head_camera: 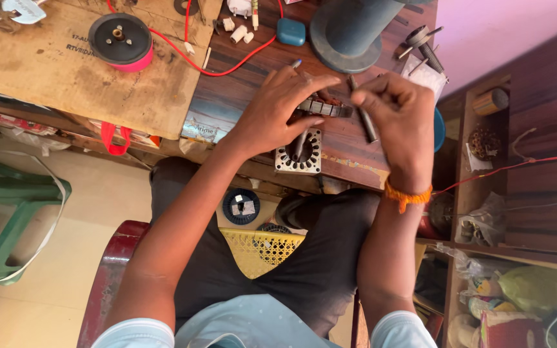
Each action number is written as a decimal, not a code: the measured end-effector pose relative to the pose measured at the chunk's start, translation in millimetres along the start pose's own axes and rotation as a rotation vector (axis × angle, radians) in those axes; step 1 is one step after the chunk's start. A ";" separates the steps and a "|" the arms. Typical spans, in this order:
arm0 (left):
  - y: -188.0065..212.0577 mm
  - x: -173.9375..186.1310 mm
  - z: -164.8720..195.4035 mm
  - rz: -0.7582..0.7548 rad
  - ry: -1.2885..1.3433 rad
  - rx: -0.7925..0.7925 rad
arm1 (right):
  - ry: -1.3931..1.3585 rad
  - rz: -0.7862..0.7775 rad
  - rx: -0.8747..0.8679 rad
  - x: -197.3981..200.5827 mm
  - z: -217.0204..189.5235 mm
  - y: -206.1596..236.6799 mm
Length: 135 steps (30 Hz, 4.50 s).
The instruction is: The person sits at a workbench assembling an electric motor armature, pressing copper wire coils into the slots of a laminated core by hand and using a metal rod tool to seat and align the windings. They repeatedly rotate the core, insert coils one at a time, and tap them into place with the rod.
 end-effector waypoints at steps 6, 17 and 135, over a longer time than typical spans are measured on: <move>3.0 -11.6 -7.8 -0.101 -0.009 0.124 | 0.183 -0.109 -0.007 -34.7 -13.0 15.8; 0.7 -13.2 -14.3 -0.115 0.171 0.190 | 0.478 -0.115 -0.003 -32.6 -33.7 20.6; 21.1 19.8 53.0 0.024 -0.384 -0.237 | 0.484 -0.362 -0.237 -42.0 18.3 43.5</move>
Point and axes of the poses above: each hand's wrist, its own y-axis away from the middle knuckle, its own x-axis out of the back of the hand, z = x × y, the point moved 9 cm from there along -y, towards the middle knuckle, and after that the axes turned 11 degrees about -y, right-handed, at the moved point
